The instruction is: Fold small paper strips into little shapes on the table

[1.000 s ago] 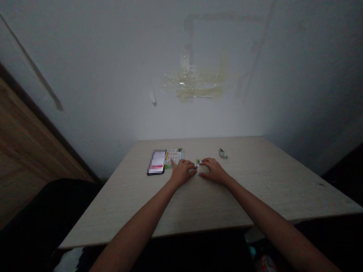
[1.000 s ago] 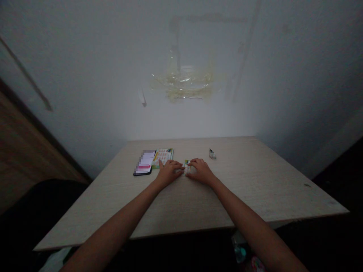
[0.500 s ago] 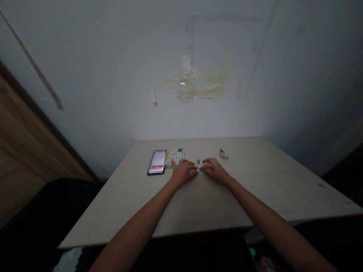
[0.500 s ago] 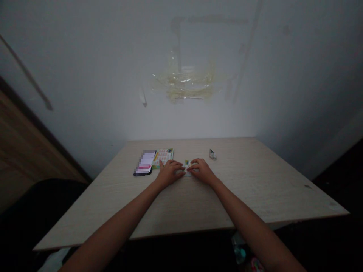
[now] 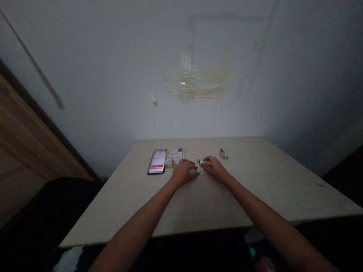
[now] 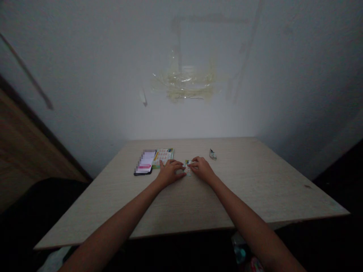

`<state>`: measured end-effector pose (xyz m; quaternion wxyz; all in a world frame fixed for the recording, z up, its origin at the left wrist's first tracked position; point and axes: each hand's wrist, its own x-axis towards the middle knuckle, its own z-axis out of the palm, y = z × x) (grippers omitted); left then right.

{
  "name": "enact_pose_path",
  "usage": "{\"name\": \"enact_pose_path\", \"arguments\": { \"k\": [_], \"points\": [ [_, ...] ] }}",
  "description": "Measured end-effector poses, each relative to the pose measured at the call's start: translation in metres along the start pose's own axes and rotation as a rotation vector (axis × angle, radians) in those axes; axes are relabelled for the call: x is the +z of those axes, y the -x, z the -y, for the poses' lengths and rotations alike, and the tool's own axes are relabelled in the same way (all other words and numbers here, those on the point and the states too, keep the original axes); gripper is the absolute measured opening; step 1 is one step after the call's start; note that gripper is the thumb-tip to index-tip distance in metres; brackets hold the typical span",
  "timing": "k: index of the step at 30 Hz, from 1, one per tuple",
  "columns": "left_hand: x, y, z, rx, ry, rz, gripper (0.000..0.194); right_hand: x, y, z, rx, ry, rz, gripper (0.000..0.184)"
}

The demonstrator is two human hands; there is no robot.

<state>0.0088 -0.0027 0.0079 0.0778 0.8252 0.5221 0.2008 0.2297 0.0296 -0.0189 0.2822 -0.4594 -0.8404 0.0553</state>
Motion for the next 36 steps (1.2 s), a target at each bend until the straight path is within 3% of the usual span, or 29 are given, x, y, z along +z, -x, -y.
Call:
{"name": "enact_pose_path", "arguments": {
  "k": [7,22,36],
  "points": [
    [0.001,-0.001,0.001,0.0,0.004,0.001,0.03,0.006,-0.007,-0.004,0.045,0.078,-0.003,0.026],
    [0.0,0.0,0.0,-0.005,-0.004,0.005,0.029,0.0,-0.005,0.014,0.094,0.243,0.015,0.035],
    [-0.002,0.004,-0.002,0.035,-0.003,0.002,0.028,-0.001,-0.001,0.007,0.0,0.138,-0.004,0.028]
  ]
}}
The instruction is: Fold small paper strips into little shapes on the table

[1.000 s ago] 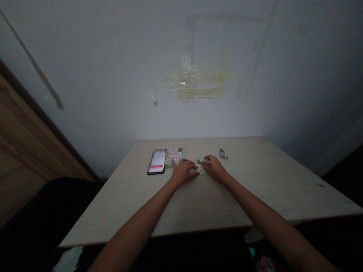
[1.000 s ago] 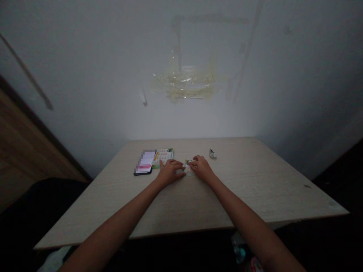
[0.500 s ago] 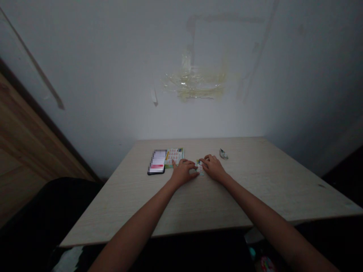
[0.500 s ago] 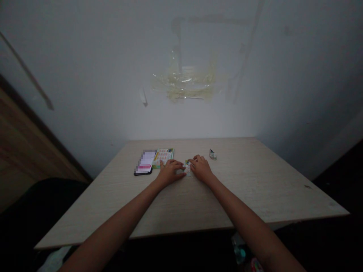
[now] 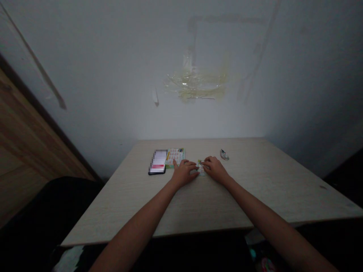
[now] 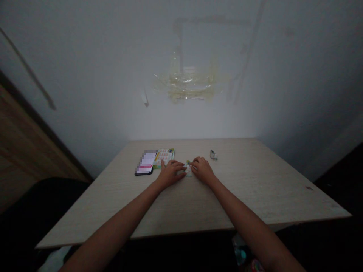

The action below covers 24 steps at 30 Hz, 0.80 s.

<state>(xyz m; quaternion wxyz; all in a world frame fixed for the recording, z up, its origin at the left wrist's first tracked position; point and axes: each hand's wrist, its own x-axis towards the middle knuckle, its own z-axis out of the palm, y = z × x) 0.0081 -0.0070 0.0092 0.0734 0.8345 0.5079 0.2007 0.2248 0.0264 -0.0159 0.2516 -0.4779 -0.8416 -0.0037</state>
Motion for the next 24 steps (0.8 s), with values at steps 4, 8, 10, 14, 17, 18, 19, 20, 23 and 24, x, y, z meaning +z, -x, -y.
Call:
{"name": "enact_pose_path", "arguments": {
  "k": [4,8,10,14,17,18,19,20,23,24],
  "points": [
    [0.002,-0.001,0.003,0.02,0.023,-0.005,0.028,-0.0007,-0.0009,0.0008,0.055,-0.018,-0.013,0.025],
    [0.0027,-0.0016,0.0041,0.029,0.026,-0.003,0.029,-0.0028,-0.0017,0.004,0.088,-0.017,-0.015,0.022],
    [0.0024,-0.0018,0.0038,0.025,0.024,0.002,0.03,-0.0035,-0.0016,0.0053,0.1,-0.022,-0.017,0.021],
    [0.0018,-0.0019,0.0038,0.01,0.022,0.02,0.029,-0.0033,-0.0013,0.0062,0.128,-0.029,-0.015,0.022],
    [0.0021,-0.0017,0.0048,0.024,0.033,0.014,0.029,-0.0027,-0.0014,0.0057,0.138,-0.036,-0.01,0.022],
    [0.0023,-0.0017,0.0052,0.027,0.037,0.01,0.029,-0.0026,-0.0015,0.0054,0.139,-0.036,-0.006,0.023],
    [0.0025,-0.0017,0.0056,0.028,0.04,0.01,0.029,-0.0026,-0.0015,0.0052,0.138,-0.037,0.0,0.023],
    [0.0028,-0.0018,0.0059,0.028,0.043,0.011,0.029,-0.0026,-0.0016,0.005,0.138,-0.036,0.007,0.024],
    [0.0036,-0.0022,0.0064,0.027,0.048,0.016,0.029,-0.0031,-0.0017,0.0052,0.146,-0.026,0.037,0.028],
    [0.0039,-0.0023,0.0065,0.027,0.048,0.016,0.029,-0.0034,-0.0017,0.0055,0.149,-0.021,0.048,0.03]
  ]
}}
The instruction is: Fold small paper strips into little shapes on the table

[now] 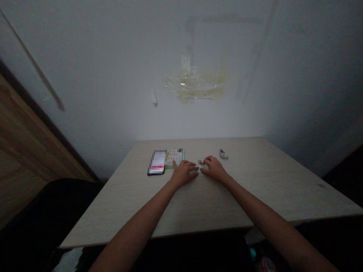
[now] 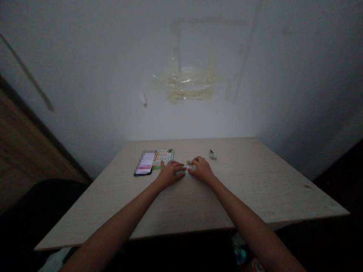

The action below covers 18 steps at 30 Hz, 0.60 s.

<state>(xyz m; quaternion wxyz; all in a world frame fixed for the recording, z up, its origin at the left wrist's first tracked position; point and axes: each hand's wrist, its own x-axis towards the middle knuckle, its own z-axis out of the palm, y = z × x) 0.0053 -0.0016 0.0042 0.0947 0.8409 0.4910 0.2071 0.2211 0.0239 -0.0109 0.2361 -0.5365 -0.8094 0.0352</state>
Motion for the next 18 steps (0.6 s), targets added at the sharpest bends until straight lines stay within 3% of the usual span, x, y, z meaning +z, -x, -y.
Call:
{"name": "enact_pose_path", "arguments": {
  "k": [18],
  "points": [
    [-0.0005,-0.0026,0.0047,0.012,-0.004,0.02,0.026,-0.0022,0.0081,-0.003,-0.072,-0.054,0.025,0.058]
  ]
}}
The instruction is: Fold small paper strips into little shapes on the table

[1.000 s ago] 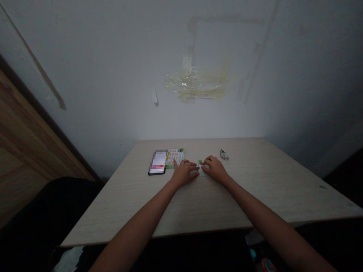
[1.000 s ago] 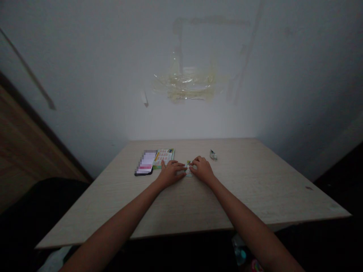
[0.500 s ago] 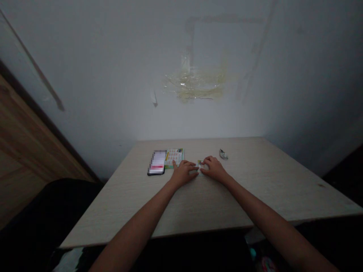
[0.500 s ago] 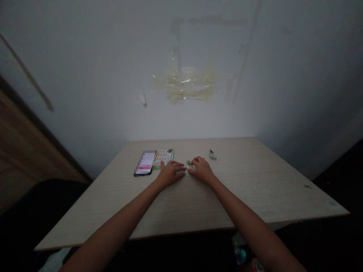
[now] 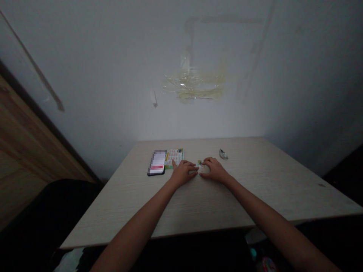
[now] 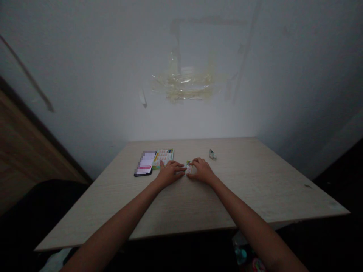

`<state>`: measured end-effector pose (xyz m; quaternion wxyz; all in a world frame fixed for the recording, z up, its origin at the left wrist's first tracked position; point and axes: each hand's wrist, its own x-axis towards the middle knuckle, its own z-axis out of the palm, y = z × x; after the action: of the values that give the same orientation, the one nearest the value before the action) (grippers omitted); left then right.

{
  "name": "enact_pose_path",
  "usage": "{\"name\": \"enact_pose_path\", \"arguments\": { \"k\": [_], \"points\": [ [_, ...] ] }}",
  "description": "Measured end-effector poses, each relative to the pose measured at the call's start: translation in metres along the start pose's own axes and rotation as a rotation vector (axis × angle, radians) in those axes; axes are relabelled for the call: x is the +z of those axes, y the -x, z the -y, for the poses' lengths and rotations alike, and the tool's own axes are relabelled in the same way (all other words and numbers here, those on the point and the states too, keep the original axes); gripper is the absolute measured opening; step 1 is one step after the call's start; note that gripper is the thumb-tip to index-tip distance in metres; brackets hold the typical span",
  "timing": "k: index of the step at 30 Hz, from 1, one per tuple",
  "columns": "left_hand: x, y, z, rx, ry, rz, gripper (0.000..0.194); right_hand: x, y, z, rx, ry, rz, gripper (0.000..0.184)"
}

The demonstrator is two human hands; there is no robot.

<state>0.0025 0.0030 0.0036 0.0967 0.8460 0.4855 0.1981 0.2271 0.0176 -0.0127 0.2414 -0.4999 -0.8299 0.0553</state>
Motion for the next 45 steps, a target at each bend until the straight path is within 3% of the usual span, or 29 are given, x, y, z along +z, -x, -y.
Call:
{"name": "enact_pose_path", "arguments": {
  "k": [11,17,22,27,45],
  "points": [
    [0.001,0.001,0.001,0.008,0.013,-0.014,0.026,0.001,0.004,-0.002,-0.07,-0.064,-0.056,0.054],
    [0.002,0.001,0.002,-0.001,-0.016,-0.005,0.026,0.002,0.005,-0.01,-0.144,-0.168,-0.098,0.018],
    [0.0,0.002,0.0,-0.014,-0.01,0.011,0.027,0.011,0.002,-0.018,-0.132,-0.171,-0.15,0.012],
    [-0.002,0.002,-0.002,-0.02,0.002,0.044,0.028,0.015,-0.002,-0.02,-0.067,-0.118,-0.172,0.017],
    [-0.004,0.002,-0.005,-0.024,-0.007,0.048,0.028,0.001,-0.005,0.003,0.124,0.151,-0.047,0.039]
  ]
}}
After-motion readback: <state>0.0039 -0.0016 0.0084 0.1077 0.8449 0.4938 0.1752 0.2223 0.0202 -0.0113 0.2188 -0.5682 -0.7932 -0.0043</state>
